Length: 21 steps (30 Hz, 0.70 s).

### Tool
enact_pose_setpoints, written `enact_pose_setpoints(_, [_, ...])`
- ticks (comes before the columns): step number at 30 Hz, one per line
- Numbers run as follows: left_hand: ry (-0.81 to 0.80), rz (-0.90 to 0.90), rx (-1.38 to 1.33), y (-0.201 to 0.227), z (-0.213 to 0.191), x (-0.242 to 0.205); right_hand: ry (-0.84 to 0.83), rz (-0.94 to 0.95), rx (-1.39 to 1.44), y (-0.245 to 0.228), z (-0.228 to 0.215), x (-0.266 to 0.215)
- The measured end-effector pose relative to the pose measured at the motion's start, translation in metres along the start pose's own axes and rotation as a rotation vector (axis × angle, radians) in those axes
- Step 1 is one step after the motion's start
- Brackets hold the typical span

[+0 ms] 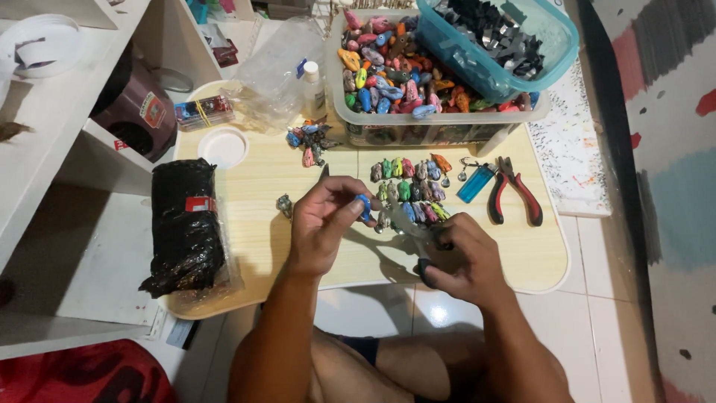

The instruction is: Assembling and modifying small colorful fishing lures using pliers and scissors

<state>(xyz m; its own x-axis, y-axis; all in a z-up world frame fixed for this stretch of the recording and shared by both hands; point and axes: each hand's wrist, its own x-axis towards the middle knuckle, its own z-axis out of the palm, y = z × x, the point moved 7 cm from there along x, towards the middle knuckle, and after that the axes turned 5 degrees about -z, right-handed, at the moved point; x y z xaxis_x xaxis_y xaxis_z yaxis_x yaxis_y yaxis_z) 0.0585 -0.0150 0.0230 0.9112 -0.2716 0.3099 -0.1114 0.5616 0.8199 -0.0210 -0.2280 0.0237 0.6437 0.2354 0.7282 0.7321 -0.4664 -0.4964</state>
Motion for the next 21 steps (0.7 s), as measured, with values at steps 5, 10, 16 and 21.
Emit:
enact_pose_setpoints(5, [-0.067, -0.003, -0.012, -0.001, 0.003, 0.002, 0.01, -0.03, -0.047, -0.006, 0.003, 0.003])
enact_pose_setpoints(10, [-0.071, -0.011, -0.002, 0.001, 0.006, 0.001, 0.012, -0.046, -0.064, -0.006, 0.002, 0.002])
enact_pose_setpoints(16, [-0.1, -0.016, -0.001, -0.008, 0.002, 0.001, 0.026, -0.061, -0.075, -0.006, 0.002, 0.003])
enact_pose_setpoints(21, [-0.099, 0.014, 0.016, -0.001, 0.009, 0.0, 0.025, -0.052, -0.089, -0.007, 0.002, 0.003])
